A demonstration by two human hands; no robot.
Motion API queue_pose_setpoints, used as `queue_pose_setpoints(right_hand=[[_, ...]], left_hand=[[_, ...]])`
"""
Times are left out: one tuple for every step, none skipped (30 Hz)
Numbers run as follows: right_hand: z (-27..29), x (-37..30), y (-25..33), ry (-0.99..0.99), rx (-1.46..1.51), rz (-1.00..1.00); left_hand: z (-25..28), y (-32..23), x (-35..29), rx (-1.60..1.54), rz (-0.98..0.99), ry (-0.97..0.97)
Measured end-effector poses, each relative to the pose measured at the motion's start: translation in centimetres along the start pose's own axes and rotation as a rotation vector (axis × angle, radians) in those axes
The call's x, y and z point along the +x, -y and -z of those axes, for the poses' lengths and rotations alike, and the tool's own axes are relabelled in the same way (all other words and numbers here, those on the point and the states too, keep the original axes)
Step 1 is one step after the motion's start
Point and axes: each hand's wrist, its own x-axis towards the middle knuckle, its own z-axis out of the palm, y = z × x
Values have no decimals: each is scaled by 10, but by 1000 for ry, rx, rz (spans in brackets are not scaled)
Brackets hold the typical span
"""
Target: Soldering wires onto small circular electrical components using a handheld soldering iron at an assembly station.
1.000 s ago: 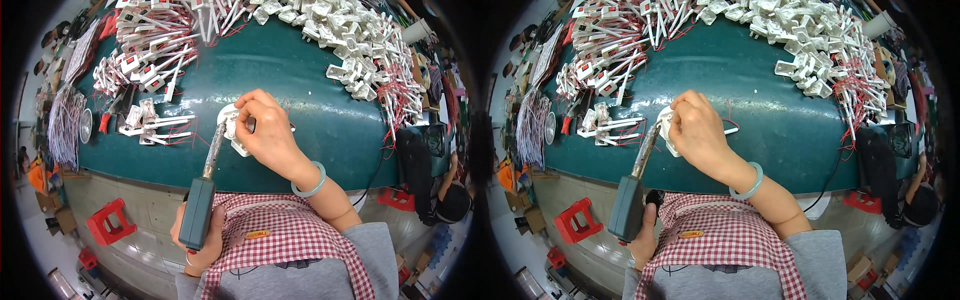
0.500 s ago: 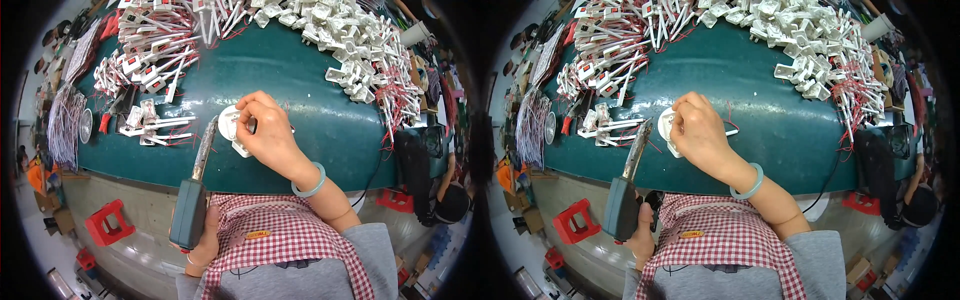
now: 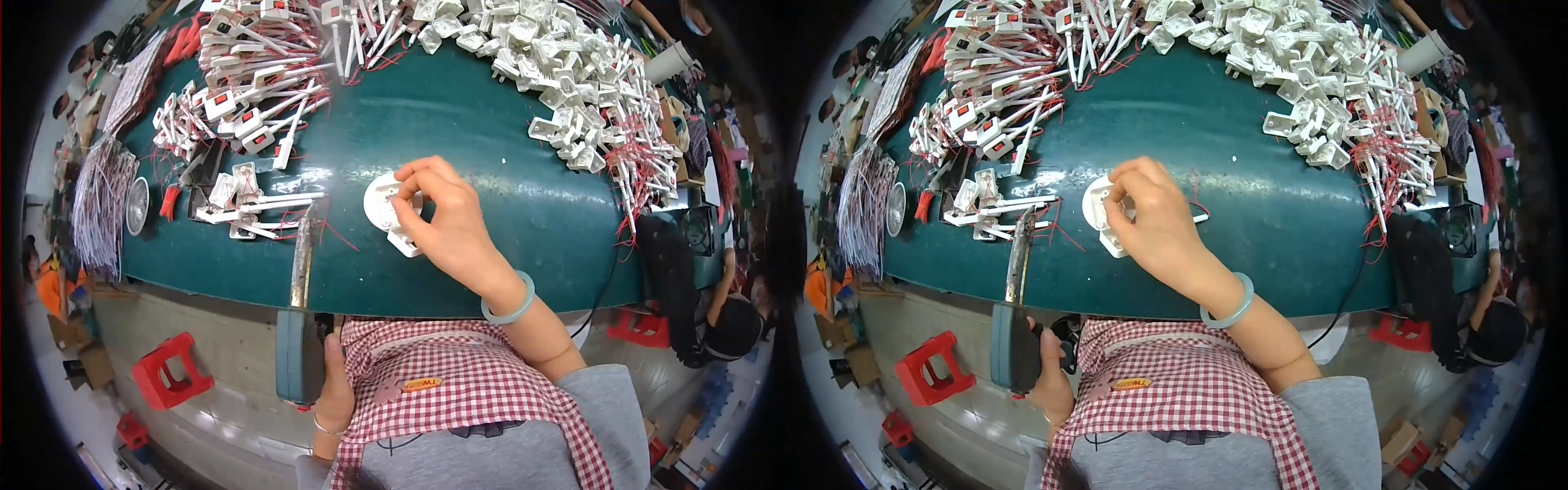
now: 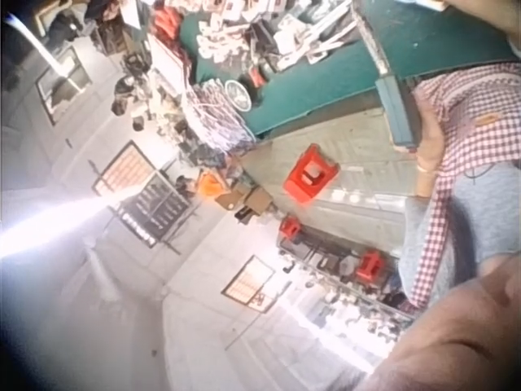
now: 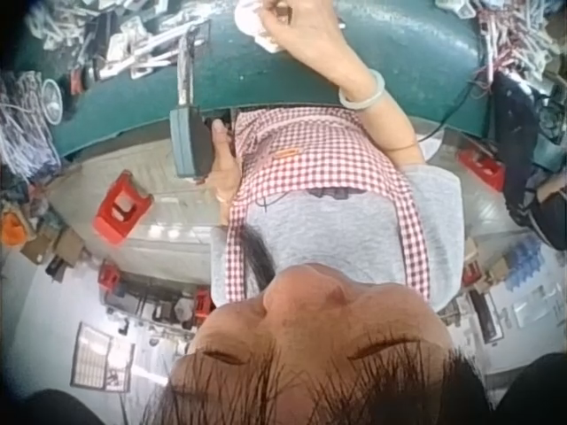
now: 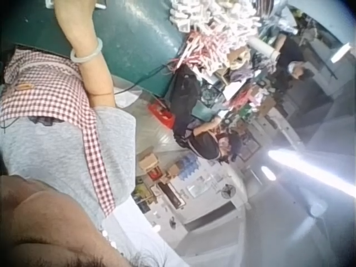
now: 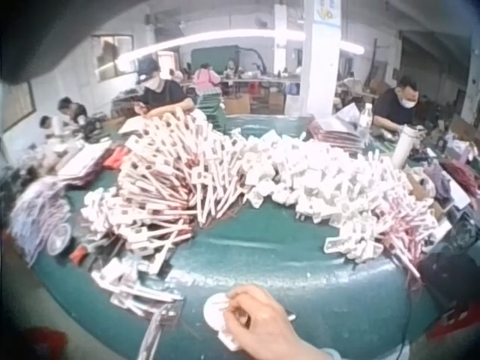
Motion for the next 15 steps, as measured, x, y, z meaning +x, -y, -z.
queue_pose_setpoints(right_hand=[[1,-1,-1,0,27,0],[3,-4,-1,3,24,4],[5,-7,-1,-76,85,-29],[9,-11,-1,-156,146,-62],[15,-17,-7,-150,144,-59],[22,-23,-17,-130,29,-19],[29,-30,-26,-112,-87,21],[35,-36,-33,-107,-87,25],[40,-42,-40,-22,-171,89],[44,-47,-40,56,-262,157],[45,-50,-37,55,-264,165],[45,-53,-33,58,-291,179],[44,-54,-33,62,-316,190],[44,-55,-35,62,-315,198],[45,-57,-41,81,-279,195]], left_hand=[[1,3,0,-9,7,-9],[1,7,-1,-13,9,-12],[2,11,-1,-19,7,-44],[1,13,-2,-25,5,-75],[1,10,-2,-28,9,-81],[1,4,-2,-104,83,-115],[0,1,0,-182,155,-146],[-2,2,2,-183,157,-151],[-3,4,3,-204,175,-201],[-3,5,5,-232,187,-247],[-1,4,7,-238,183,-251],[2,3,9,-237,178,-230],[3,3,12,-233,173,-208],[3,4,13,-236,169,-215],[3,6,14,-251,169,-208]])
